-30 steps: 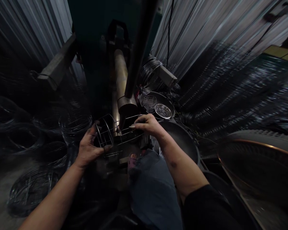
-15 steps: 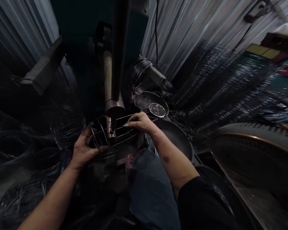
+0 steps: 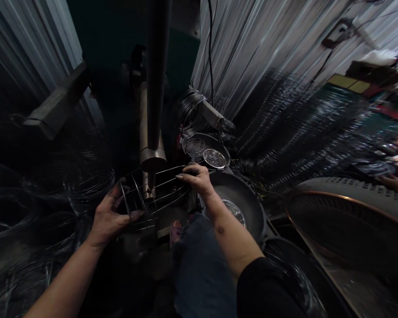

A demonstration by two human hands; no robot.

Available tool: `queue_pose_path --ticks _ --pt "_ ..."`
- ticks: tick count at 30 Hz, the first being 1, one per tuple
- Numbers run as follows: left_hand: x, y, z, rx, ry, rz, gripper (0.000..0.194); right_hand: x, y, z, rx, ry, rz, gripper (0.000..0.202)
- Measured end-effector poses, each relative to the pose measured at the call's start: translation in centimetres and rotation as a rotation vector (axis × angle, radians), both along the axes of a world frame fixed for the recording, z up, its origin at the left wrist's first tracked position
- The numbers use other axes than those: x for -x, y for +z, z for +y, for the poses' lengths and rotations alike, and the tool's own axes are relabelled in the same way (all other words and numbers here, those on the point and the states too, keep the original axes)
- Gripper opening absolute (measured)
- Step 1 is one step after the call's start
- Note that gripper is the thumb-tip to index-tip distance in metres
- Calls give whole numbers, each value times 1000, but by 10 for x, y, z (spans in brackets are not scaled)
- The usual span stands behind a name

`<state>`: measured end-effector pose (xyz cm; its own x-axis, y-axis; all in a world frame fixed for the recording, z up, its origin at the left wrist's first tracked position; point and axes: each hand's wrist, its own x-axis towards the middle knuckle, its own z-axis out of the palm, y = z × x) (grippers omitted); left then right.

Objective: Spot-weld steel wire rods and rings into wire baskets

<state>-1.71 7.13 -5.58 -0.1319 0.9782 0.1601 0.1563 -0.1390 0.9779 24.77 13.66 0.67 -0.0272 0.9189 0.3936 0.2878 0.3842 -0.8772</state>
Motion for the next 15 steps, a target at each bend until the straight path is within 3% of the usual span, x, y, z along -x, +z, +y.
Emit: queue_pose_path --ticks 7,15 --pt "-2 -1 0 14 -23 -73 102 -2 -3 0 -22 16 -11 33" --pt "-3 4 1 37 -21 -15 103 -3 -3 0 11 30 -32 31"
